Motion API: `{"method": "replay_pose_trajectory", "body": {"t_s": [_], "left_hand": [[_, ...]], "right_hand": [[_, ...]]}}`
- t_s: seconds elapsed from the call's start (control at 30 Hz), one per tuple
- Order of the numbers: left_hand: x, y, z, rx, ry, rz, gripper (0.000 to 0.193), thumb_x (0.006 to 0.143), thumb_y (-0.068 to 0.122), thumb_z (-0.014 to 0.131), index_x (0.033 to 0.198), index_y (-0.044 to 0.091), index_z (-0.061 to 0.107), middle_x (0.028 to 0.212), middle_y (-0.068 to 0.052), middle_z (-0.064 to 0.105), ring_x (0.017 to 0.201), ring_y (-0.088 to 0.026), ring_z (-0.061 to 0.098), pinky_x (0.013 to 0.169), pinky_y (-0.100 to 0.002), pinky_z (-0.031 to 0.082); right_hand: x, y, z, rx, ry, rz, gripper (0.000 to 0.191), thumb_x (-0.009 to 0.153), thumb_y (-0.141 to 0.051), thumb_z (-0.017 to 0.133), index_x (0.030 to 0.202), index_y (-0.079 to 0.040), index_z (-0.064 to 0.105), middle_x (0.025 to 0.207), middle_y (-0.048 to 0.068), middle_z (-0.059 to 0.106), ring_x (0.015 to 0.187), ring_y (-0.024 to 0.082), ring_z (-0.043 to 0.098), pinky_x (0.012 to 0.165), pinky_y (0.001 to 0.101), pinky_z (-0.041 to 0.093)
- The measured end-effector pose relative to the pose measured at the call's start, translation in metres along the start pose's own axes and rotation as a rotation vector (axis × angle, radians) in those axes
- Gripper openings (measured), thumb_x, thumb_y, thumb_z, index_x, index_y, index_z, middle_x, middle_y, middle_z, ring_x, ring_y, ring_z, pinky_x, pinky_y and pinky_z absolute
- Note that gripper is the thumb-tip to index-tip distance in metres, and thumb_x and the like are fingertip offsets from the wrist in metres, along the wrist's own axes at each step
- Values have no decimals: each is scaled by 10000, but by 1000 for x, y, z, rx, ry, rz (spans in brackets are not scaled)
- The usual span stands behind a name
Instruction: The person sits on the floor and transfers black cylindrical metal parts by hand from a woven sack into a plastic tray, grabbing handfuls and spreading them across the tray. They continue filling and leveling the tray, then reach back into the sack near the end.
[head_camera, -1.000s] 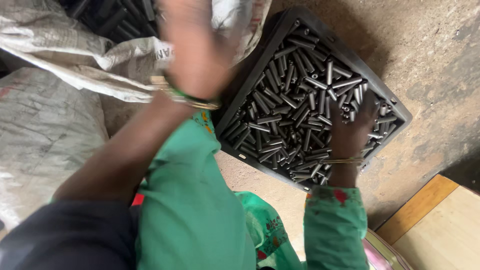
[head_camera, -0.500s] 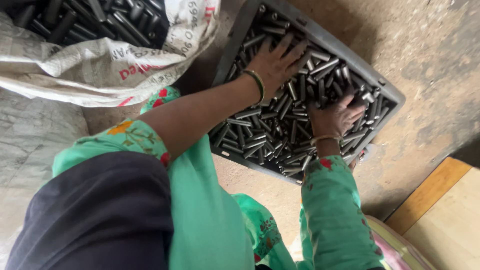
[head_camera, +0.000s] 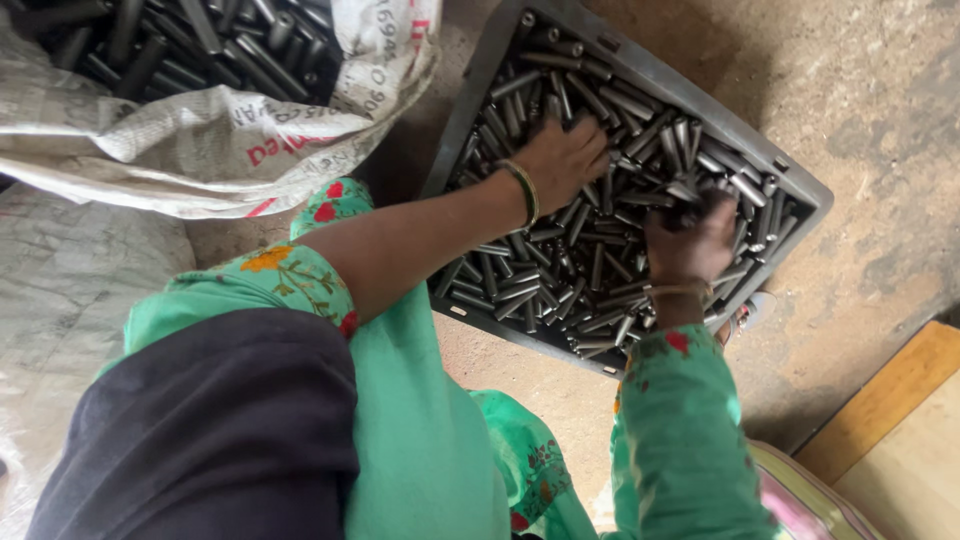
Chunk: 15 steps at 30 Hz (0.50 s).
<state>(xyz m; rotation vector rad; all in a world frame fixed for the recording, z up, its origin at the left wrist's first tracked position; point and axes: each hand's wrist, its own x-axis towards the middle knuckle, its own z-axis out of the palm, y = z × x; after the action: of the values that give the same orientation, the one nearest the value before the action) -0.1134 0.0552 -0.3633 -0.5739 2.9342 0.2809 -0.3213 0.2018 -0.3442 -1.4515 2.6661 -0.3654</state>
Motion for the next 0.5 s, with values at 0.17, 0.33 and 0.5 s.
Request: {"method": "replay_pose_trajectory", "body": {"t_s": [0.17, 0.33, 0.5], "left_hand": [[-8, 4, -7, -73, -109, -2, 414, 941, 233, 636, 1319, 73, 586, 1254, -142, 590, 1036, -288, 630, 731, -425, 568], [-19, -7, -29, -334, -50, -147, 305, 1000, 269, 637, 1214, 51, 627, 1210, -140, 635, 1099, -281, 667, 708, -414, 621], [-18, -12, -43, -551, -160, -280, 329, 954, 114, 665, 1268, 36, 606, 1209, -184, 643, 998, -327, 735, 712, -415, 625]], "right_hand": [[-30, 5, -25, 979, -70, 375, 507, 880, -122, 848, 1290, -68, 554, 1195, 149, 725, 1064, 286, 757, 868, 367, 643], [-70, 1, -55, 1907, -446, 539, 575, 931, -134, 694, 1463, -34, 500, 1328, 179, 658, 1219, 277, 669, 1001, 368, 614], [-80, -19, -50, 2249, -524, 584, 719, 988, -418, 714, 1546, -2, 534, 1368, 201, 644, 1299, 332, 652, 952, 487, 604]]}}
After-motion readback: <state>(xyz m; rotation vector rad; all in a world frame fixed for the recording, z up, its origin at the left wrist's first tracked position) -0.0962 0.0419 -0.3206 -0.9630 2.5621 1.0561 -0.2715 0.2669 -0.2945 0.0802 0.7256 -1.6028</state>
